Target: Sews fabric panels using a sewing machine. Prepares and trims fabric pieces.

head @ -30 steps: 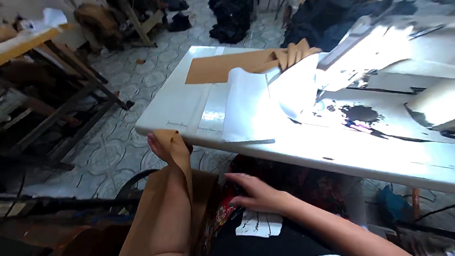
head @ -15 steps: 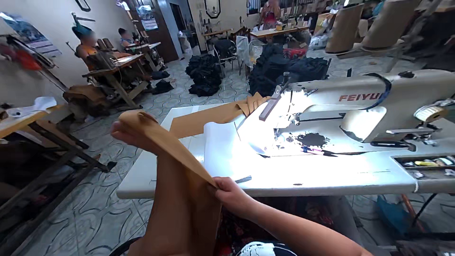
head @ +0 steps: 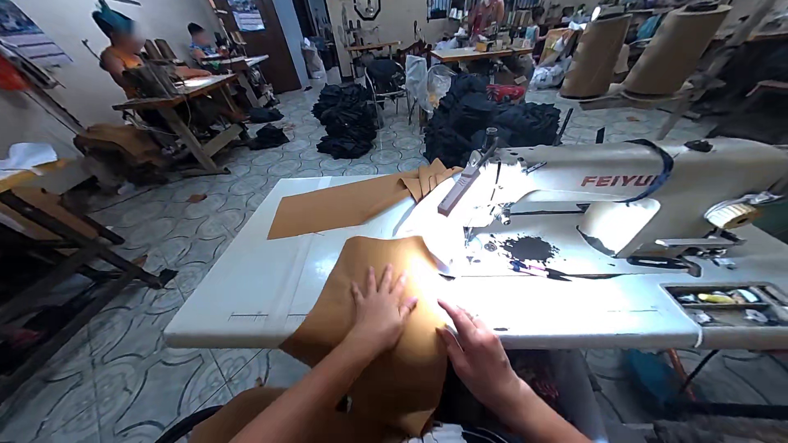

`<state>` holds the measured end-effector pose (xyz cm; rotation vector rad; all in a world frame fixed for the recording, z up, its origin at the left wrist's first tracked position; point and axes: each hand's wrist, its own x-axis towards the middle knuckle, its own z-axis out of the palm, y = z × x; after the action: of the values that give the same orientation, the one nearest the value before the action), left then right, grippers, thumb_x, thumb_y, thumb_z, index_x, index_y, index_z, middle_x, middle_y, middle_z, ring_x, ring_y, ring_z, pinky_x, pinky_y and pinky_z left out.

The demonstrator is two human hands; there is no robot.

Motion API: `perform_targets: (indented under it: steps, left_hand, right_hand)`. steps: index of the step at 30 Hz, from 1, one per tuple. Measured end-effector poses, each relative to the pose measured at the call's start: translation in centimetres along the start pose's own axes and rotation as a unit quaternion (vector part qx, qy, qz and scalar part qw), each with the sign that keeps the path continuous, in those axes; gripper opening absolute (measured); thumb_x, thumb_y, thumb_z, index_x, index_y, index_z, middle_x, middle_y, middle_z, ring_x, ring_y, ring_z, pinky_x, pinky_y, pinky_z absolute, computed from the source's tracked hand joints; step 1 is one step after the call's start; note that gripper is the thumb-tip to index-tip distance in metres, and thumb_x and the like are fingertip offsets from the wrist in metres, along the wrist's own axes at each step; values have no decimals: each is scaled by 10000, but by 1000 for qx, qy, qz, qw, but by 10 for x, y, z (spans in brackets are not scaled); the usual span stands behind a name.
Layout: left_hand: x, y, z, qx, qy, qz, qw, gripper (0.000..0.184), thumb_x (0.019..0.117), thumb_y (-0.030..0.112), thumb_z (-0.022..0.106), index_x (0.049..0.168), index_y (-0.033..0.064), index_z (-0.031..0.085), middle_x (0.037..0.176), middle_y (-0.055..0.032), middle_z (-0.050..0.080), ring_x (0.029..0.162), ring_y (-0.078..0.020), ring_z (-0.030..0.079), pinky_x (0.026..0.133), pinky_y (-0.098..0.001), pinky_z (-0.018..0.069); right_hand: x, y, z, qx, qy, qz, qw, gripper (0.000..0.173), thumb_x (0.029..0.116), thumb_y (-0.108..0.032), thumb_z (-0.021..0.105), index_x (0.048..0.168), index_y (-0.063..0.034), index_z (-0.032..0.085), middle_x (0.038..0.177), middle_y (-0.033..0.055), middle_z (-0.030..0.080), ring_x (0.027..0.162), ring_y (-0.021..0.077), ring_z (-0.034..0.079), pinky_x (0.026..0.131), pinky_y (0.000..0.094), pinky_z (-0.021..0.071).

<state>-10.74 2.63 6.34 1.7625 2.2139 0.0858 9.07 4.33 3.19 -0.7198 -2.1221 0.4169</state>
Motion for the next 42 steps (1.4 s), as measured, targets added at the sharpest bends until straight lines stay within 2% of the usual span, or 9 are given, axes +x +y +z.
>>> perform_targets:
  steps: [5, 10, 13, 18, 23, 26, 31, 38, 42]
  left_hand:
    - [-9, -2, 10, -44, 212, 162, 963, 303, 1033, 198, 529, 1069, 3, 757, 1217, -204, 707, 1230, -405, 631, 1086, -649, 403]
    - [28, -17, 2, -16, 183, 196, 963, 430, 1037, 290, 550, 1331, -5, 655, 1446, -220, 581, 1427, -416, 462, 1179, -658, 258]
    - [31, 6, 12, -13, 168, 273, 947, 396, 1027, 299, 547, 1288, 38, 689, 1262, -198, 683, 1225, -399, 625, 1083, -603, 425]
    - [39, 29, 34, -71, 257, 354, 896, 255, 953, 239, 636, 1054, 33, 748, 988, -134, 728, 952, -320, 707, 872, -537, 545]
    - [42, 27, 31, -66, 276, 361, 889, 237, 924, 239, 664, 956, 21, 751, 912, -131, 740, 900, -318, 718, 858, -555, 532]
    - [49, 22, 28, -75, 261, 393, 878, 176, 918, 186, 655, 865, 32, 722, 872, -107, 703, 831, -273, 691, 774, -500, 537]
    - [59, 16, 24, -114, 211, 431, 870, 194, 918, 210, 661, 850, 32, 700, 1230, -155, 705, 1082, -259, 693, 938, -487, 526]
    - [57, 16, -2, -222, 122, 419, 872, 264, 964, 224, 626, 905, -18, 717, 770, -75, 687, 679, -15, 599, 659, -160, 492]
    - [58, 18, -23, -276, 80, 391, 874, 173, 901, 165, 685, 842, 8, 725, 744, 33, 675, 692, 112, 565, 674, -70, 472]
  right_hand:
    - [7, 15, 18, -40, -130, -3, 991, 407, 1029, -259, 546, 1328, -14, 672, 1389, 174, 645, 1301, 335, 616, 1082, 490, 495]
    - [-23, 3, 12, -129, -39, -17, 991, 305, 990, -265, 584, 1085, -55, 783, 1162, 111, 757, 1081, 287, 728, 921, 464, 575]
    - [-36, 13, -6, -147, 16, -2, 989, 278, 977, -261, 570, 868, -91, 761, 908, 69, 746, 858, 243, 714, 790, 415, 570]
    - [-17, 49, -37, -182, 12, 70, 981, 334, 972, -245, 617, 1203, -44, 750, 1113, 161, 751, 1046, 374, 709, 934, 553, 544]
    - [6, 68, -54, -154, -88, 123, 976, 370, 955, -301, 670, 1095, 33, 744, 1013, 234, 723, 1076, 439, 668, 973, 594, 503]
    - [13, 71, -56, -126, -99, 112, 981, 305, 935, -241, 684, 1100, 3, 761, 1018, 203, 736, 1065, 406, 678, 966, 569, 508]
    - [14, 76, -51, -62, -37, 96, 993, 97, 856, -58, 698, 880, -3, 775, 856, 154, 734, 908, 333, 702, 876, 506, 543]
    - [25, 75, -65, 96, 30, 225, 969, 182, 791, -101, 801, 890, 19, 708, 782, 62, 684, 702, 74, 613, 689, 255, 516]
    - [31, 80, -66, 124, 62, 254, 957, 394, 729, -144, 872, 1029, 20, 676, 791, 26, 655, 647, 27, 563, 633, 201, 490]
